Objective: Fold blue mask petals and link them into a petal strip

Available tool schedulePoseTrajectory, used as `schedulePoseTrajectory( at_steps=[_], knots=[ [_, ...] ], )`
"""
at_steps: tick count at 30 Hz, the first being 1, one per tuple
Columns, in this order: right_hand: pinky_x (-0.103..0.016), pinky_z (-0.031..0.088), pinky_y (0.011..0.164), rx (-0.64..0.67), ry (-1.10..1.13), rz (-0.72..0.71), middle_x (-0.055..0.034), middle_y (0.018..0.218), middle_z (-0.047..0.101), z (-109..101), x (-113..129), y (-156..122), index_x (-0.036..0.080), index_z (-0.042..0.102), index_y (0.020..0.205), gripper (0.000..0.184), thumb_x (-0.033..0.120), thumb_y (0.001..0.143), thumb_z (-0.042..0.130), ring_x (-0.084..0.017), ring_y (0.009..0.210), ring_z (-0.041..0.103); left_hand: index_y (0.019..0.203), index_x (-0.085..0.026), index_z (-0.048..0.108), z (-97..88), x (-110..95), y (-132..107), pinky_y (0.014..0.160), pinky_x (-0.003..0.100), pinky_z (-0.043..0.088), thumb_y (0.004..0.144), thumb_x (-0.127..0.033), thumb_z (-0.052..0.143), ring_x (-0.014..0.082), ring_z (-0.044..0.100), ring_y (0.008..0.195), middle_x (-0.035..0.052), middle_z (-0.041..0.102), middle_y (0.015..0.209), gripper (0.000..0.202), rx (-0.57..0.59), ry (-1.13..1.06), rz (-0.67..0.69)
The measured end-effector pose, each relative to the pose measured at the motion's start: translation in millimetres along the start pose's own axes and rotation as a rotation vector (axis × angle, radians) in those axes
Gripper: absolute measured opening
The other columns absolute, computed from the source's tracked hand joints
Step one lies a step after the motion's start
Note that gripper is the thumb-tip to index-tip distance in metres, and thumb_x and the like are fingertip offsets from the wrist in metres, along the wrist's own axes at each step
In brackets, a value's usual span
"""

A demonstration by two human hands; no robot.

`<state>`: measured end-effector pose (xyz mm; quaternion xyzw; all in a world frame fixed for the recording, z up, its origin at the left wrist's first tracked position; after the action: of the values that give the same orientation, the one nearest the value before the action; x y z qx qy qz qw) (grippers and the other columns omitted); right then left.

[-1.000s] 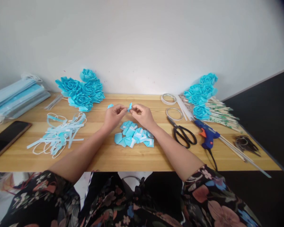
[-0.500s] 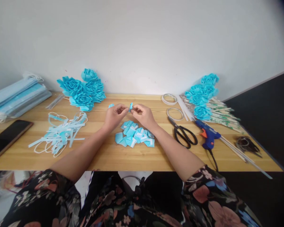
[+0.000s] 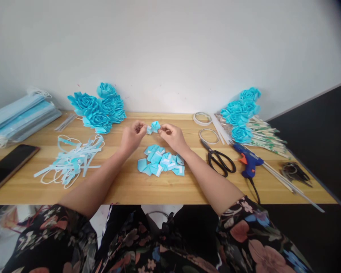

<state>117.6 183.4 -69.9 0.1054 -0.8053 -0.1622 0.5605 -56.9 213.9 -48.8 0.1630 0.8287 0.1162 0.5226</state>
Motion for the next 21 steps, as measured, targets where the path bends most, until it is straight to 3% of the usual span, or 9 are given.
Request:
schedulePoseTrajectory(
  at_steps=[5,9,12,15,18,21],
  knots=[
    [-0.026,0.042,0.067,-0.04,0.068,0.063,0.0026,0.071,0.061,-7.1,-15.1,5.0,0.019,0.063,0.076,0.021,0.04,0.078,0.06,-0.013,0.066,0.053,0.077,-0.017,0.066,-64.9,-27.7,8.9,0.06,0.023,0.037,0.082,-0.032,0.06,0.0109,0.051,0.063,-0.0017,0.062,0.068,0.017,-0.058,0.116,0.077],
    [-0.026,0.043,0.068,-0.044,0.114,0.084,0.0028,0.07,0.061,-6.0,-22.0,7.1,0.019,0.064,0.076,0.023,0.042,0.076,0.062,-0.013,0.067,0.052,0.081,-0.012,0.07,-132.1,-32.1,-4.7,0.061,0.02,0.028,0.083,-0.028,0.063,0.0053,0.041,0.058,-0.0063,0.055,0.059,0.018,-0.022,0.475,0.013],
    [-0.027,0.042,0.068,-0.038,0.123,0.08,0.0025,0.071,0.061,-4.1,-21.8,7.2,0.019,0.065,0.077,0.022,0.041,0.076,0.062,-0.013,0.067,0.052,0.081,-0.013,0.07,-174.7,-12.2,-19.7,0.062,0.02,0.026,0.086,-0.028,0.062,0.0048,0.041,0.06,-0.0083,0.057,0.06,0.018,-0.003,0.619,-0.062],
    [-0.027,0.041,0.065,-0.039,0.113,0.068,0.0032,0.067,0.059,-3.4,-21.2,6.8,0.019,0.064,0.074,0.021,0.041,0.076,0.063,-0.013,0.064,0.051,0.077,-0.019,0.072,-202.8,22.1,-30.1,0.059,0.022,0.024,0.086,-0.027,0.064,0.007,0.041,0.056,-0.0096,0.059,0.055,0.014,0.054,0.699,-0.19],
    [-0.027,0.041,0.066,-0.028,0.101,0.062,0.0035,0.066,0.058,-3.2,-21.9,6.4,0.02,0.063,0.072,0.022,0.041,0.077,0.064,-0.013,0.064,0.051,0.069,-0.02,0.072,-214.7,52.7,-34.4,0.06,0.023,0.026,0.085,-0.028,0.067,0.0098,0.045,0.057,-0.008,0.061,0.054,0.019,0.155,0.683,-0.261],
    [-0.028,0.042,0.066,-0.029,0.1,0.076,0.0038,0.064,0.057,-4.2,-23.6,6.1,0.02,0.062,0.072,0.022,0.041,0.077,0.064,-0.013,0.063,0.051,0.062,-0.018,0.07,-219.4,67.6,-35.9,0.063,0.023,0.027,0.084,-0.035,0.07,0.0115,0.044,0.058,-0.0057,0.061,0.054,0.027,0.206,0.641,-0.277]
  ],
)
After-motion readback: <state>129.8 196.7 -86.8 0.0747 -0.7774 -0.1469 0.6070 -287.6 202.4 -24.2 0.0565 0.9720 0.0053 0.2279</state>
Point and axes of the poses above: each hand's wrist, its own y-axis towards the middle knuckle, its own z-axis out of the palm, x = y × z, the point moved 6 cm from there along y, towards the middle knuckle
